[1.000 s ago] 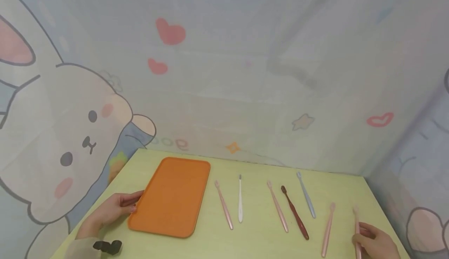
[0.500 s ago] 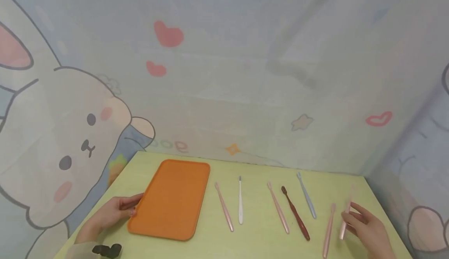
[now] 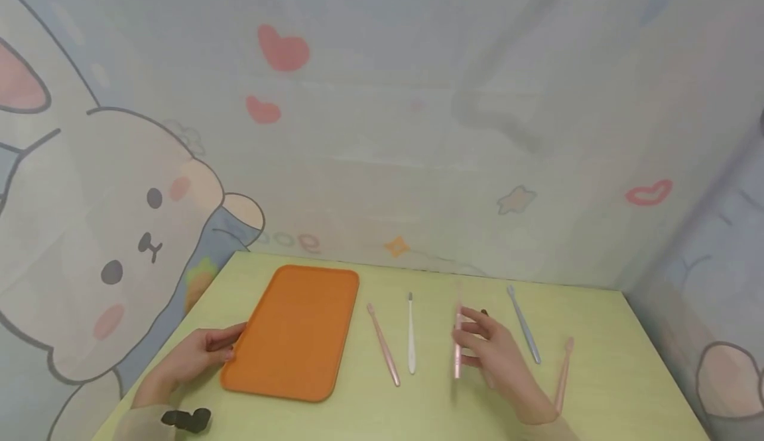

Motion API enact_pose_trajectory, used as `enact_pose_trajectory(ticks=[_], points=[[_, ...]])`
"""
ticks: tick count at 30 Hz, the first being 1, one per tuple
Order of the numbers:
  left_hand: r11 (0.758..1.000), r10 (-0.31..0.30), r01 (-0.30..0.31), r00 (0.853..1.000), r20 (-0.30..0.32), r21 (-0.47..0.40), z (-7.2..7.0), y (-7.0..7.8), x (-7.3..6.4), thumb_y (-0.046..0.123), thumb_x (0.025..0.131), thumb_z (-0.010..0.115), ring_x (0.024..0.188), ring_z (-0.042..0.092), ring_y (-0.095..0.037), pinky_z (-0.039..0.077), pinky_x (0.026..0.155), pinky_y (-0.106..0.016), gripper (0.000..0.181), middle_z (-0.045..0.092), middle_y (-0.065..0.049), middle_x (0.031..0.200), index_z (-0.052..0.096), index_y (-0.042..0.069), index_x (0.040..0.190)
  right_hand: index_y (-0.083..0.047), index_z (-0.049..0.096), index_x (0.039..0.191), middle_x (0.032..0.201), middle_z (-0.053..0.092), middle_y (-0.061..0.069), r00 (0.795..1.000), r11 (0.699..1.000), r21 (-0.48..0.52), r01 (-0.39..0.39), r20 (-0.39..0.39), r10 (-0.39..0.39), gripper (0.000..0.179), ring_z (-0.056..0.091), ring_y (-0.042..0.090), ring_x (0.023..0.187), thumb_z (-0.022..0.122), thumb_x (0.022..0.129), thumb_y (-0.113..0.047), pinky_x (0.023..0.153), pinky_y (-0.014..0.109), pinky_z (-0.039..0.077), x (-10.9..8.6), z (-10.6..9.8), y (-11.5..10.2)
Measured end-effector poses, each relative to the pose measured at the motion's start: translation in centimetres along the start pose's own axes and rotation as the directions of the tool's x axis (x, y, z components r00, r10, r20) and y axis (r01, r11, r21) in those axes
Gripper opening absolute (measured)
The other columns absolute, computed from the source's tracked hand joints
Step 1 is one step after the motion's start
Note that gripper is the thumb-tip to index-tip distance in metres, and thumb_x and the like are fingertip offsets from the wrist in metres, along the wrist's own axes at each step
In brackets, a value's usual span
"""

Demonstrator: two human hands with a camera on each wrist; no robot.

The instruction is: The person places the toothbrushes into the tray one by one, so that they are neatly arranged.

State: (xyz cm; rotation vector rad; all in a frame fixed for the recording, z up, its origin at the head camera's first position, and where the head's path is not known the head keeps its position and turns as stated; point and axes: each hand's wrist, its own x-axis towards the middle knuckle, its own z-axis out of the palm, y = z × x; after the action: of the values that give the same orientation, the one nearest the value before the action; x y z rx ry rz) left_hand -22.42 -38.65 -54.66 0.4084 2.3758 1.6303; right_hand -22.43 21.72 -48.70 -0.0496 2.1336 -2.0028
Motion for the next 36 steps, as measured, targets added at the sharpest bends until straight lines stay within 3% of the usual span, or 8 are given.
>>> enact_pose_trajectory(ticks=[4,7,10,13,16,19,28,36], points=[[1.0,0.003,-0.003,1.0,-0.008,0.019,0.0,0.4,0.0,0.004,0.1,0.073,0.142,0.053,-0.032,0.05,0.101,-0.017,0.061,0.044,-0.032,0.158,0.047,-0.012,0.153,-0.001,0.041,0.163,0.139,0.064,0.019,0.995,0.993,0.115,-0.005,0.095,-0.006,0.07,0.07,0.027,0.112,0.073,0.102,-0.015,0.088,0.04,0.063,2.3,6.4,0.2],[1.0,-0.003,0.003,1.0,-0.012,0.01,0.1,0.6,-0.1,0.003,0.101,0.072,0.144,0.047,-0.044,0.051,0.101,-0.017,0.061,0.043,-0.033,0.158,0.046,-0.013,0.154,0.001,0.044,0.161,0.137,0.066,0.021,0.991,0.986,0.167,-0.013,0.136,-0.01,0.068,0.072,0.027,0.109,0.074,0.102,-0.016,0.085,0.039,0.064,3.6,10.8,0.4],[1.0,0.001,-0.001,1.0,-0.008,-0.019,0.0,0.5,-0.2,0.001,0.1,0.071,0.143,0.05,-0.034,0.052,0.1,-0.018,0.061,0.042,-0.035,0.158,0.045,-0.014,0.153,0.002,0.044,0.16,0.136,0.066,0.022,0.985,0.978,0.208,-0.029,0.17,-0.006,0.068,0.072,0.024,0.105,0.073,0.103,-0.018,0.083,0.036,0.064,4.5,14.6,0.6],[1.0,0.011,-0.012,1.0,-0.01,-0.029,-0.1,0.3,-0.3,0.001,0.1,0.071,0.138,0.055,-0.013,0.052,0.1,-0.017,0.061,0.041,-0.036,0.158,0.045,-0.015,0.153,0.004,0.043,0.16,0.137,0.066,0.024,0.981,0.971,0.234,-0.044,0.193,-0.002,0.067,0.072,0.022,0.105,0.071,0.104,-0.019,0.082,0.034,0.064,5.1,17.6,0.9],[0.999,0.021,-0.021,1.0,-0.007,-0.037,-0.1,0.2,-0.3,0.001,0.101,0.071,0.132,0.055,0.0,0.052,0.1,-0.018,0.061,0.04,-0.036,0.158,0.045,-0.015,0.153,0.005,0.044,0.159,0.137,0.066,0.025,0.98,0.97,0.237,-0.05,0.201,0.001,0.065,0.071,0.02,0.102,0.07,0.103,-0.017,0.08,0.033,0.064,5.6,20.0,1.0],[0.999,0.022,-0.022,1.0,-0.001,-0.044,0.0,0.2,-0.3,0.002,0.101,0.071,0.131,0.055,0.001,0.052,0.099,-0.018,0.061,0.04,-0.037,0.158,0.044,-0.015,0.153,0.004,0.048,0.157,0.136,0.066,0.024,0.979,0.973,0.225,-0.056,0.204,0.01,0.065,0.071,0.018,0.097,0.072,0.1,-0.014,0.078,0.034,0.064,6.0,22.0,0.7],[0.999,0.035,-0.034,0.999,-0.011,0.011,-0.1,0.4,-0.4,0.002,0.101,0.071,0.135,0.056,-0.01,0.052,0.098,-0.017,0.059,0.042,-0.037,0.155,0.045,-0.017,0.151,0.005,0.049,0.155,0.13,0.069,0.02,0.978,0.96,0.269,-0.083,0.206,0.027,0.067,0.073,0.018,0.089,0.074,0.093,0.001,0.073,0.036,0.065,7.8,28.4,1.6],[1.0,0.027,-0.026,1.0,-0.011,0.016,0.0,0.4,-0.3,0.003,0.101,0.071,0.14,0.051,-0.036,0.051,0.099,-0.017,0.058,0.045,-0.035,0.156,0.048,-0.014,0.152,0.009,0.05,0.151,0.12,0.069,0.018,0.982,0.971,0.228,-0.076,0.188,0.033,0.061,0.074,0.02,0.087,0.075,0.095,0.003,0.072,0.038,0.066,8.3,32.9,1.9]])
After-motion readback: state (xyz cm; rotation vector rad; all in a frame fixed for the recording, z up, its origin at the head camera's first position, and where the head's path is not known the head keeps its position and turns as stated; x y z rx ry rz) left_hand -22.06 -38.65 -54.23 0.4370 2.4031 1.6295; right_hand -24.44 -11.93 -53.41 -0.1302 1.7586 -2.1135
